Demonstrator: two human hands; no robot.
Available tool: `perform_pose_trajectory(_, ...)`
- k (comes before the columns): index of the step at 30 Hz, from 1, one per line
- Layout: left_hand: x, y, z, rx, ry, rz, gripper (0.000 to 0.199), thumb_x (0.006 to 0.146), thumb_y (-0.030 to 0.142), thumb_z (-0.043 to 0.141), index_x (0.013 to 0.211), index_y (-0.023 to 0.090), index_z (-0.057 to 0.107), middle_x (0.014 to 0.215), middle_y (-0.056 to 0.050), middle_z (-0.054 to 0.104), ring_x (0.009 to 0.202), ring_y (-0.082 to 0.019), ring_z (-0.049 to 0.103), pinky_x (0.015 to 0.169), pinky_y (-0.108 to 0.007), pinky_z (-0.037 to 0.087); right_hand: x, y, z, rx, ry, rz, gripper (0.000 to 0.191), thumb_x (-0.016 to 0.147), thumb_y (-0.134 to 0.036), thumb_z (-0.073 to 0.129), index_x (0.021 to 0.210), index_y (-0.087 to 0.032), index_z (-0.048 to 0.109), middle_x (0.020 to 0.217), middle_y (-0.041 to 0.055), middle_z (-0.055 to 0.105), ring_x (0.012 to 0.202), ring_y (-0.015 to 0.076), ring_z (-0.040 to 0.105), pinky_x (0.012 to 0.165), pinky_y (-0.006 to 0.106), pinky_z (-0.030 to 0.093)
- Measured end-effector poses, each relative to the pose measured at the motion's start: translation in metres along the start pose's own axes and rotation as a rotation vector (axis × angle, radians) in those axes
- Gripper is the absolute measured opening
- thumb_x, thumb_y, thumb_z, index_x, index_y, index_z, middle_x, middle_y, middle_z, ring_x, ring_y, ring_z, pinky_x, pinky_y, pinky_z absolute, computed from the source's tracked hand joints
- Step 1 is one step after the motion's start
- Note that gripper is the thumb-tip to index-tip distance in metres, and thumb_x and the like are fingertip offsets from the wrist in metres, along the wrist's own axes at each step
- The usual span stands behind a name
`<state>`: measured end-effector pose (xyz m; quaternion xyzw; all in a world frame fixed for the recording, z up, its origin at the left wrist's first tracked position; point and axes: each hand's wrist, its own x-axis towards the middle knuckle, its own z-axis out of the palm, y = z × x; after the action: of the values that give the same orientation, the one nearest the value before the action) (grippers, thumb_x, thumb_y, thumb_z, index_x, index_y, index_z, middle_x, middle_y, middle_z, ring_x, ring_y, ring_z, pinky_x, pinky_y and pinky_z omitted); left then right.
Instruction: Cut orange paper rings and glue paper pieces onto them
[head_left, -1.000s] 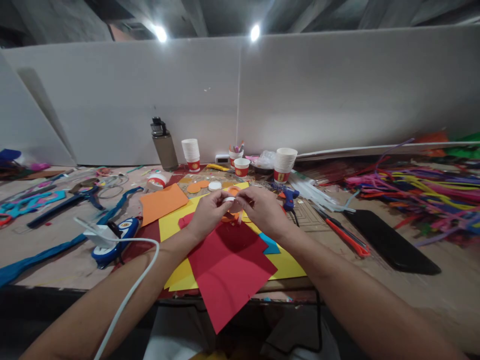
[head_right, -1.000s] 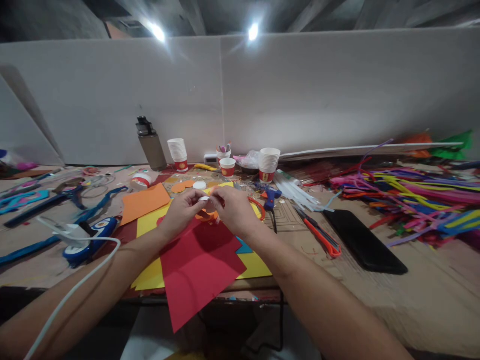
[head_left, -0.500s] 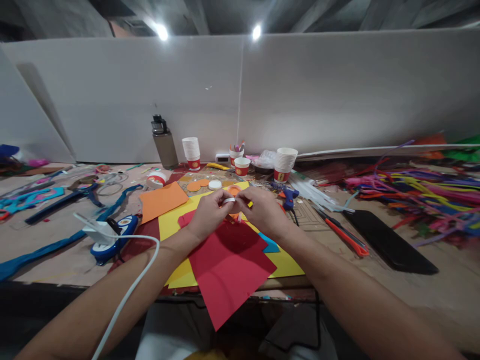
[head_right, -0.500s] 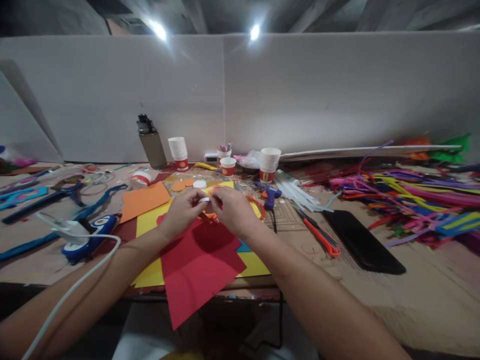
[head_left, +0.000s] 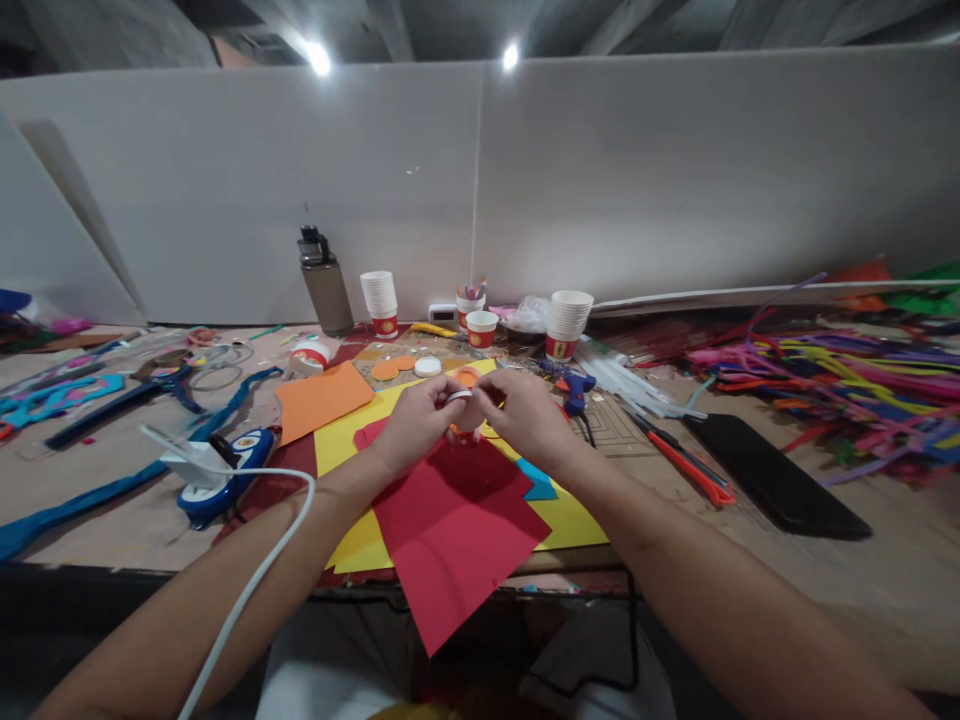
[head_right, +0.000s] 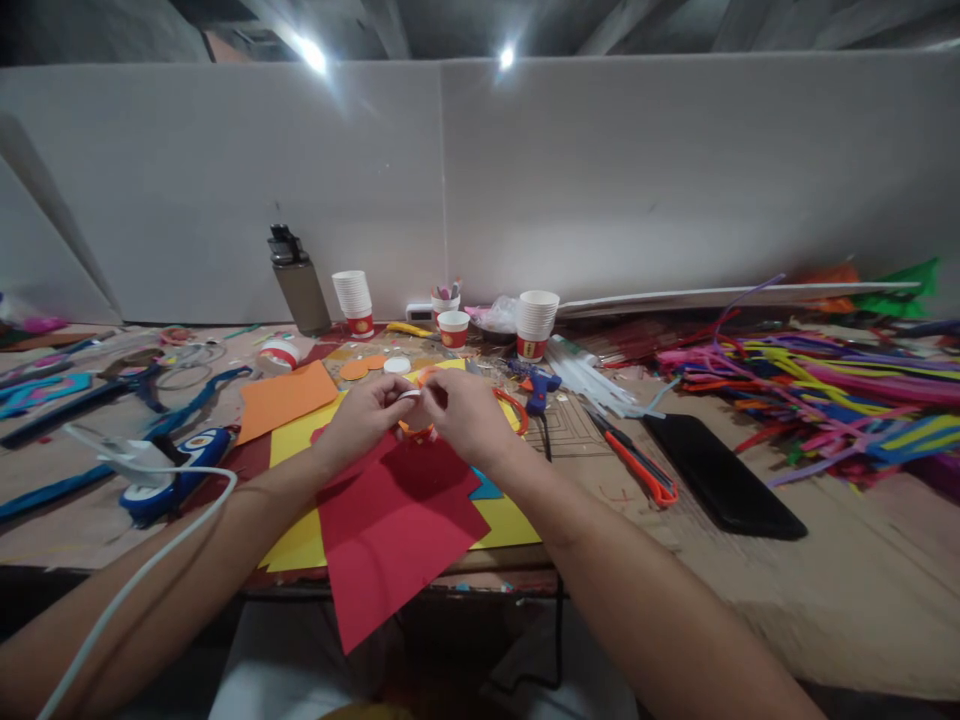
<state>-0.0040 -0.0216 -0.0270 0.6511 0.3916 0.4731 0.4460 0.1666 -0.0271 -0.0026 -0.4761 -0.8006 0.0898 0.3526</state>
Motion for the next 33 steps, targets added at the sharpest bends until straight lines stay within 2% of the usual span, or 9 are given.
perform_pose_trajectory(3, 0.005, -0.002, -0.003, -0.07, 0.01, -0.103, 0.024, 0.075, 0.039, 0.07, 0.081, 0.016, 0.068, 0.072, -0.003, 0.065, 0.057, -0.013, 0.057, 0.045, -0.022, 0.044, 0.003, 0.008, 0.006, 0.357, -0.089, 0.136, 0.025, 0.092, -0.031, 0.047, 0.079, -0.017, 0.063, 0.073, 0.0014, 0.065, 0.066, 0.0129, 0.06, 0.059, 0.023, 0.047)
perform_pose_trajectory(5, 0.008, -0.004, -0.005, -0.141, 0.051, -0.126, 0.027, 0.071, 0.04, 0.073, 0.08, 0.015, 0.069, 0.071, -0.003, 0.065, 0.057, -0.012, 0.056, 0.044, -0.021, 0.043, 0.005, 0.013, 0.011, 0.578, -0.144, 0.192, 0.022, 0.09, -0.034, 0.05, 0.088, -0.017, 0.063, 0.08, 0.0016, 0.066, 0.069, 0.0133, 0.063, 0.058, 0.023, 0.051)
perform_pose_trajectory(8, 0.01, -0.006, -0.006, -0.265, 0.077, -0.142, 0.032, 0.067, 0.041, 0.077, 0.081, 0.014, 0.069, 0.071, -0.003, 0.064, 0.059, -0.012, 0.057, 0.045, -0.02, 0.044, 0.006, 0.016, 0.019, 0.682, -0.143, 0.19, 0.028, 0.08, -0.028, 0.065, 0.106, -0.018, 0.061, 0.089, 0.0016, 0.067, 0.074, 0.0131, 0.064, 0.062, 0.024, 0.055)
perform_pose_trajectory(13, 0.01, -0.003, -0.007, -0.249, 0.061, -0.177, 0.038, 0.066, 0.046, 0.078, 0.082, 0.013, 0.067, 0.072, -0.004, 0.066, 0.059, -0.013, 0.06, 0.048, -0.022, 0.048, 0.007, 0.015, 0.019, 0.82, -0.145, 0.301, 0.019, 0.082, -0.024, 0.061, 0.099, -0.015, 0.064, 0.078, 0.0009, 0.067, 0.061, 0.0103, 0.061, 0.055, 0.023, 0.054)
perform_pose_trajectory(20, 0.011, 0.004, -0.014, -0.264, 0.026, -0.182, 0.04, 0.063, 0.043, 0.08, 0.083, 0.011, 0.068, 0.07, -0.004, 0.065, 0.056, -0.011, 0.057, 0.045, -0.02, 0.045, 0.01, 0.016, 0.016, 0.84, -0.091, 0.328, 0.018, 0.082, -0.023, 0.059, 0.098, -0.016, 0.065, 0.078, 0.0014, 0.065, 0.068, 0.0113, 0.062, 0.058, 0.022, 0.053)
perform_pose_trajectory(23, 0.012, 0.004, -0.015, -0.363, 0.039, -0.236, 0.04, 0.06, 0.041, 0.083, 0.08, 0.011, 0.067, 0.066, -0.003, 0.063, 0.054, -0.009, 0.055, 0.044, -0.018, 0.043, 0.008, 0.014, 0.015, 0.844, -0.115, 0.249, 0.042, 0.078, -0.027, 0.065, 0.118, -0.016, 0.058, 0.093, 0.0039, 0.066, 0.074, 0.0128, 0.063, 0.064, 0.026, 0.055)
perform_pose_trajectory(26, 0.014, 0.001, -0.015, -0.448, 0.059, -0.29, 0.038, 0.06, 0.039, 0.084, 0.079, 0.012, 0.066, 0.062, -0.002, 0.061, 0.053, -0.008, 0.054, 0.046, -0.018, 0.045, 0.006, 0.01, 0.013, 0.723, -0.142, 0.136, 0.066, 0.07, -0.025, 0.074, 0.131, -0.018, 0.049, 0.113, 0.0068, 0.063, 0.084, 0.0142, 0.063, 0.073, 0.028, 0.055)
perform_pose_trajectory(29, 0.014, 0.001, -0.014, -0.467, 0.037, -0.29, 0.038, 0.061, 0.039, 0.084, 0.079, 0.011, 0.066, 0.064, -0.002, 0.061, 0.054, -0.008, 0.054, 0.048, -0.018, 0.046, 0.004, 0.009, 0.012, 0.653, -0.163, 0.112, 0.061, 0.071, -0.02, 0.072, 0.129, -0.019, 0.052, 0.114, 0.0059, 0.065, 0.088, 0.0147, 0.063, 0.079, 0.028, 0.053)
perform_pose_trajectory(33, 0.013, 0.001, -0.014, -0.474, 0.034, -0.256, 0.041, 0.06, 0.043, 0.084, 0.078, 0.012, 0.063, 0.062, -0.001, 0.06, 0.053, -0.008, 0.054, 0.048, -0.018, 0.044, 0.004, 0.012, 0.012, 0.659, -0.169, 0.123, 0.056, 0.074, -0.018, 0.068, 0.127, -0.021, 0.054, 0.11, 0.004, 0.067, 0.085, 0.0147, 0.063, 0.076, 0.027, 0.053)
